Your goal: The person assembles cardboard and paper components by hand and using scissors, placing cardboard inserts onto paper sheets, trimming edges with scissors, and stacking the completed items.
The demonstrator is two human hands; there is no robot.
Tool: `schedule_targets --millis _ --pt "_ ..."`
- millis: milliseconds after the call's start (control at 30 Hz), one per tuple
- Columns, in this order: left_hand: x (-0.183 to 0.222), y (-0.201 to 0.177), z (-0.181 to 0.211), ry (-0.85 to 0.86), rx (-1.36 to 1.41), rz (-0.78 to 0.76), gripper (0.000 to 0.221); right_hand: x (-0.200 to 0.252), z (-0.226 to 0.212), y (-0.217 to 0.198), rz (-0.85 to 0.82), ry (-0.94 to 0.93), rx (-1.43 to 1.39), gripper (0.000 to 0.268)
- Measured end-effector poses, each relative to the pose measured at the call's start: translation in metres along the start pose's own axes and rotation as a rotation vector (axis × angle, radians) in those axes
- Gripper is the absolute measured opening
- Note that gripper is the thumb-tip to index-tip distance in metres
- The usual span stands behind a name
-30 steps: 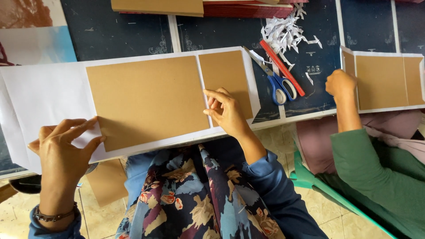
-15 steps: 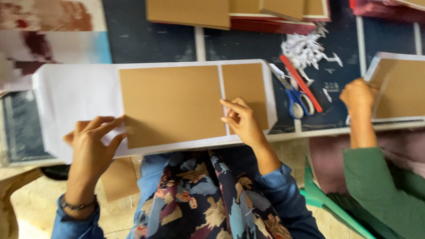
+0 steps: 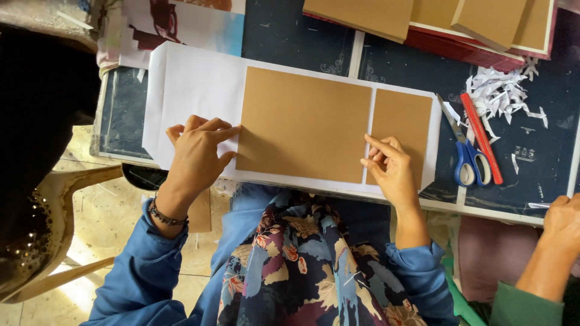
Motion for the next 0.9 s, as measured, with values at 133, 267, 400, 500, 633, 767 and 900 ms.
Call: schedule_targets --millis 133,267,400,500,633,767,900 --pt "-0.002 -0.001 0.001 0.015 -0.004 -0.005 0.048 0.0 -0.006 0.0 0.003 0.02 0.017 0.053" --pt "-0.001 -0.002 0.0 0.021 0.014 0.005 0.047 -0.001 -0.004 0.0 0.001 0.006 0.014 0.054" --pt "-0.001 -0.006 -0.001 0.025 0.047 -0.014 0.045 -0.002 -0.008 0.002 0.004 0.001 0.013 0.054" --pt "0.002 -0.012 0.003 0.041 0.065 -0.064 0.049 0.001 -0.006 0.001 0.012 0.004 0.009 0.054" --pt "0.005 -0.028 0.011 0.034 0.051 -0.156 0.068 0.0 -0.003 0.001 0.008 0.001 -0.004 0.054" --pt "0.006 -0.019 0.01 0.023 0.019 -0.143 0.072 0.0 -0.004 0.001 0.013 0.006 -0.013 0.053" --pt "0.005 -0.013 0.008 0.035 0.021 -0.131 0.075 0.001 -0.005 0.001 0.006 0.02 -0.007 0.053"
Point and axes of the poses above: each hand's wrist, its own x-axis away from the middle knuckle, its own y-axis out of the palm, z = x × y, the point moved 3 cm from there along -x, towards the middle knuckle, and after that the axes turned 14 degrees about -x, right-handed, at the moved point
